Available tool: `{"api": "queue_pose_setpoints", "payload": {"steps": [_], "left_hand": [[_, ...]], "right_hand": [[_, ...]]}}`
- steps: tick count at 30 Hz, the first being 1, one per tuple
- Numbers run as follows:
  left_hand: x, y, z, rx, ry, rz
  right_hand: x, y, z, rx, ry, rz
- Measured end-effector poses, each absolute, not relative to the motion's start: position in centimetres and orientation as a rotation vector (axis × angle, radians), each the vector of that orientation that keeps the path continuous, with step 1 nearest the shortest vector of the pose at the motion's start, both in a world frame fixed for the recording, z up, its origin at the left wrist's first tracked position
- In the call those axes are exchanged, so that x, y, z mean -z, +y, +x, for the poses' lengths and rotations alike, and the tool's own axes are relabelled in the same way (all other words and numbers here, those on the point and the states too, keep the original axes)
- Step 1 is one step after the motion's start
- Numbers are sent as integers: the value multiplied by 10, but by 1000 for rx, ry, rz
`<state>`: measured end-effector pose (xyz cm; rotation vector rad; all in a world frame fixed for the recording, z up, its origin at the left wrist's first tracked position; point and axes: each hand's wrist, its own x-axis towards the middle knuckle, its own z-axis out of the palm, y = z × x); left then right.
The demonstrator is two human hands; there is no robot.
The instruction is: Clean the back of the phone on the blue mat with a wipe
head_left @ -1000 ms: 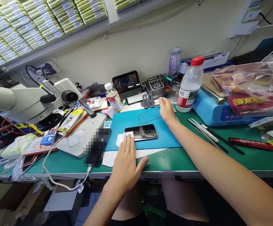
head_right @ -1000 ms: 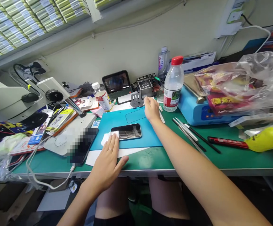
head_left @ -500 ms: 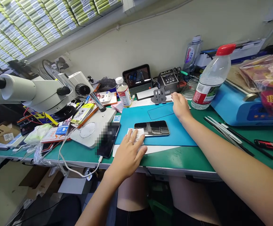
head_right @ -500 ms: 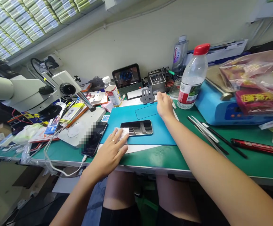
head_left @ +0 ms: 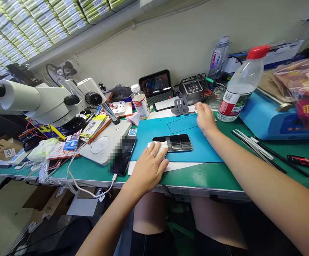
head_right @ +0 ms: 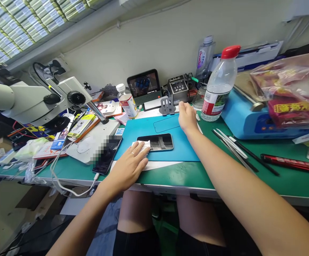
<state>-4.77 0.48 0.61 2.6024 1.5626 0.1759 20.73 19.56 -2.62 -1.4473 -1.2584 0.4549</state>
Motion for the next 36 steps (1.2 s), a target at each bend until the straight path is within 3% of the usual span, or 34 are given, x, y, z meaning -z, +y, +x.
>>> {"api": "queue_pose_setpoints", "payload": {"steps": [25,32,36], "left_hand": [[8,36,24,-232,1897,2472],[6,28,93,-360,1779,2447],[8,18,88,-416,1699,2491]], "right_hand": [[33,200,210,-430,-1294,-1372],[30,200,209,-413,-1307,-1382],[31,199,212,-424,-1276,-1390]]}}
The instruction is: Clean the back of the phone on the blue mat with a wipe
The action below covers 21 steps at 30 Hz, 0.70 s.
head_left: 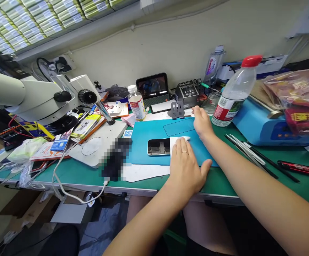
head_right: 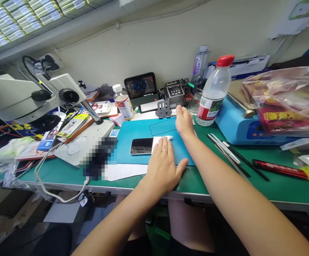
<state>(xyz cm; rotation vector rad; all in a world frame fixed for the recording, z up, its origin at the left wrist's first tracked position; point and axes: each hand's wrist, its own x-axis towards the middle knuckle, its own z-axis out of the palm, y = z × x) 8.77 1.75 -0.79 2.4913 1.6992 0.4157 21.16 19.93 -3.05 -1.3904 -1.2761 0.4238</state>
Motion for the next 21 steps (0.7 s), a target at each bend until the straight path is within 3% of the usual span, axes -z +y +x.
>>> {"api": "queue_pose_setpoints", "payload": {"steps": [10,21], "left_hand": [[7,25,-20,-241,1887,2355],[8,37,81,-320,1631,2583]], "right_hand": [[34,204,213,-423,-1261,-1381],[31,202,210,-412,-1292,-1374]]}}
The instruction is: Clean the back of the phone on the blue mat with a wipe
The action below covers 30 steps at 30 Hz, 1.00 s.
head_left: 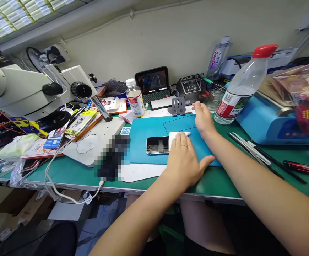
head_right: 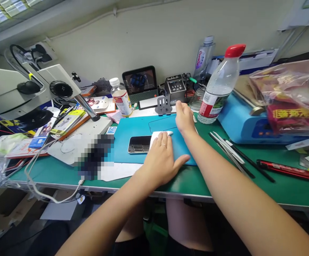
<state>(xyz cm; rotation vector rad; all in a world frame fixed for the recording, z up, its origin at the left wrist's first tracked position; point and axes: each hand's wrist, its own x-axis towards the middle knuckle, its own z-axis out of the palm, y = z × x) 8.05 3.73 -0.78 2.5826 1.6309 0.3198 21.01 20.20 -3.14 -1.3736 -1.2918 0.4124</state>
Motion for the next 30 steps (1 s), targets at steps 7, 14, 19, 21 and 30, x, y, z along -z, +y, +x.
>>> {"api": "queue_pose_setpoints", "payload": {"steps": [7,14,19,21,30], "left_hand": [[12,29,20,-263,1689,2612],[12,22,32,-233,1719,2568],[5,39,86,-270,1644,2592],[5,40,73,-275,1608,2632],[6,12,-15,-80,1727,2586]], "right_hand": [[34,200,213,-448,-1250,-1374],[33,200,210,-465,-1218,-1364],[27,194,211,-446,-1227,-1353],[29,194,212,-450,-1222,-1360],[34,198,212,-501,-1204,-1388]]}}
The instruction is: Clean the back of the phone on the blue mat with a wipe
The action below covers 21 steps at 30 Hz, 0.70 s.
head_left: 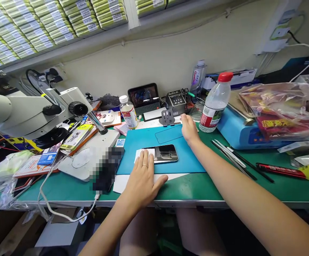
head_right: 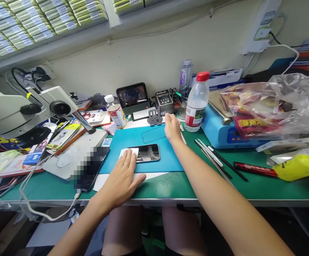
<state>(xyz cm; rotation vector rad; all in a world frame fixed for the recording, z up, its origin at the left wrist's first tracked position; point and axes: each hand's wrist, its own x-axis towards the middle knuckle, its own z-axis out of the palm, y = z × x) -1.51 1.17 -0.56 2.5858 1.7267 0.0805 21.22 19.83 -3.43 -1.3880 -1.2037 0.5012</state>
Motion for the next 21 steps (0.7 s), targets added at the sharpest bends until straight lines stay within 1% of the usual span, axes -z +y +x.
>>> {"api": "queue_pose_setpoints", "payload": {"steps": [6,9,14,17,21], "left_hand": [[4,36,49,-225,1647,2617],[8,40,61,-279,1626,2620],[14,20,20,-280,1626,2644],[16,14,-11,-234,1736,2583],[15,17,-11,-246,1909,2444]], "right_hand": [[31,197,211,-500,-1180,-1385],[32,196,212,-500,-1175,-1383],[34,194,214,-522,-1160,-1396],[33,194,213,-535,-1161,-1401],[28,193,209,-534,-1182,-1399]]}}
